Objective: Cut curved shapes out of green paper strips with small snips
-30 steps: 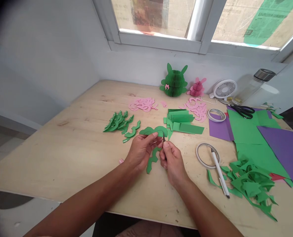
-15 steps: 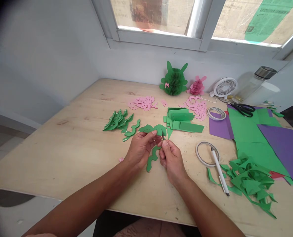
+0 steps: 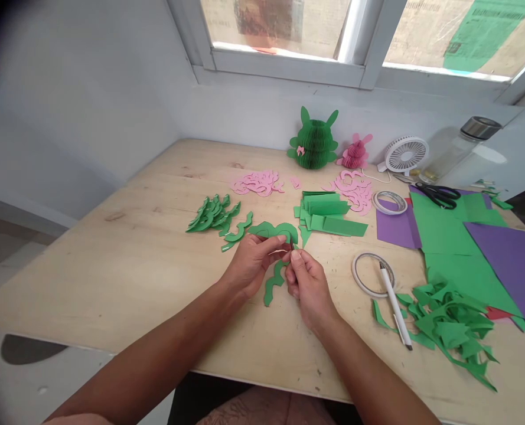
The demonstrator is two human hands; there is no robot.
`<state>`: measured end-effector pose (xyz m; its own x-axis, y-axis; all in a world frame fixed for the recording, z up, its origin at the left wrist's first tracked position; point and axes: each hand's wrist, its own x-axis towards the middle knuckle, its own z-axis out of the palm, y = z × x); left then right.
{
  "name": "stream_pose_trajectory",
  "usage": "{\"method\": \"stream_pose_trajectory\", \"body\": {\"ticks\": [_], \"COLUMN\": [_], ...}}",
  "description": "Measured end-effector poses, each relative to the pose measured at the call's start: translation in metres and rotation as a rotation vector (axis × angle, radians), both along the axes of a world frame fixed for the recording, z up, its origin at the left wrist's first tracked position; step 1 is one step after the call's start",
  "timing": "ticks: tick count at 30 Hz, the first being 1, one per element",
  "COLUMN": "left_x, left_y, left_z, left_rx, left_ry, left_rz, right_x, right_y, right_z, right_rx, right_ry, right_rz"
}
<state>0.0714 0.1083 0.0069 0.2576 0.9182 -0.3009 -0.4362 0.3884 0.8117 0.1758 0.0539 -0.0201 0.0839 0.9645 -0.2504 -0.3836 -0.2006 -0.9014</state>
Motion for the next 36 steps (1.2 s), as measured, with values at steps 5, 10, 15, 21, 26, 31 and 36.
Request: {"method": "stream_pose_trajectory", "body": {"ticks": [5,10,15,21,26,31,36], "left_x": [-0.002,-0.003,-0.003,-0.005,-0.009,-0.014,-0.017], "left_y": [0.001,0.004,0.004,0.005,0.008,0.012,0.016], "left_z": [0.003,0.0,-0.001,-0.001,0.001,0.003,0.0], "left_rx": [0.011,0.039,0.039,0.048,0.094,0.122,0.13], "left_ry": [0.016,0.017,0.032,0.032,0.042,0.069,0.098], "left_rz": [-0.029,-0.049,-0.047,-0.06,-0.141,-0.199,-0.207], "right_x": [0.0,0.0,0.001,0.001,0.002,0.002,0.002], "right_y": [-0.001,-0.001,-0.001,-0.001,-0.002,-0.001,-0.002], "right_z": [0.001,0.003,0.002,0.002,0.003,0.005,0.006], "right_rx": [0.002,0.005,-0.006,-0.011,-0.009,-0.006,-0.001], "right_ry": [-0.021,-0.022,-0.016,-0.017,-0.026,-0.034,-0.048], "right_rz": [0.003,0.009,0.018,0.012,0.034,0.041,0.054]}}
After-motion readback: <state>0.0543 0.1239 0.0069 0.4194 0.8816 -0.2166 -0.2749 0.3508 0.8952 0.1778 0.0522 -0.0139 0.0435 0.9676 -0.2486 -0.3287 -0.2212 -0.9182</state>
